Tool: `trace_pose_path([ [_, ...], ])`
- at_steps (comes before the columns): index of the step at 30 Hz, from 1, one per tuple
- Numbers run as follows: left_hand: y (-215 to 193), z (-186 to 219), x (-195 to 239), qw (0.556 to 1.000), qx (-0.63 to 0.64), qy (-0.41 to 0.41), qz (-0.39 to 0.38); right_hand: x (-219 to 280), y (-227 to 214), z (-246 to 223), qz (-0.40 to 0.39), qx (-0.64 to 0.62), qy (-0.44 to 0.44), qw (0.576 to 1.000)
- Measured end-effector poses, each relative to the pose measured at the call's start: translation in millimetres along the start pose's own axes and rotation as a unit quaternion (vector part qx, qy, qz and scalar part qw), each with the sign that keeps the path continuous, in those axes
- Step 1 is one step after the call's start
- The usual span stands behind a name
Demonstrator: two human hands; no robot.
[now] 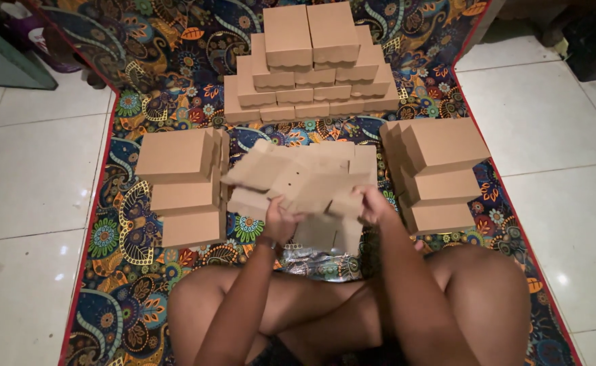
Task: Folding flat cardboard templates into boxes and stacking them on the floor.
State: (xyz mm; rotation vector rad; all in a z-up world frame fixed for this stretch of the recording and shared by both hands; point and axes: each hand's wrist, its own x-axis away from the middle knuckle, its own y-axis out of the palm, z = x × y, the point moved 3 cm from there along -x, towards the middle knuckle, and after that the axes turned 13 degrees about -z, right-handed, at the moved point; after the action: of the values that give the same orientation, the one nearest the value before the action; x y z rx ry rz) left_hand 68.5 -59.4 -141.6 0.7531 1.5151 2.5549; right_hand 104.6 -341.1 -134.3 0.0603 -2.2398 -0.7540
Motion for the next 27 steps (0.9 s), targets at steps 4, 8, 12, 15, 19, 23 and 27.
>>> trace_pose_path([
  [4,-30,1,-2,0.886,-0.459,0.064,-0.002,31,10,0,0.038,0.08,-0.078,0.993],
  [8,-38,7,8,0.659,-0.711,0.241,-0.051,-24,-52,22,0.127,0.24,-0.083,0.959],
  [12,36,18,46,0.942,-0.315,0.033,0.111,-5,-20,15,0.111,0.275,0.009,0.955],
  [15,18,15,30,0.923,-0.374,0.025,0.093,13,-1,6,0.101,0.222,-0.073,0.967],
  [19,-30,1,1,0.838,-0.524,-0.015,0.153,75,51,-9,0.153,0.531,-0.011,0.833],
  [23,-44,10,-1,0.925,-0.319,0.033,0.203,11,-1,16,0.154,0.188,-0.094,0.965],
  [27,-30,1,-1,0.946,-0.269,0.019,0.178,31,7,25,0.189,0.312,-0.09,0.927],
])
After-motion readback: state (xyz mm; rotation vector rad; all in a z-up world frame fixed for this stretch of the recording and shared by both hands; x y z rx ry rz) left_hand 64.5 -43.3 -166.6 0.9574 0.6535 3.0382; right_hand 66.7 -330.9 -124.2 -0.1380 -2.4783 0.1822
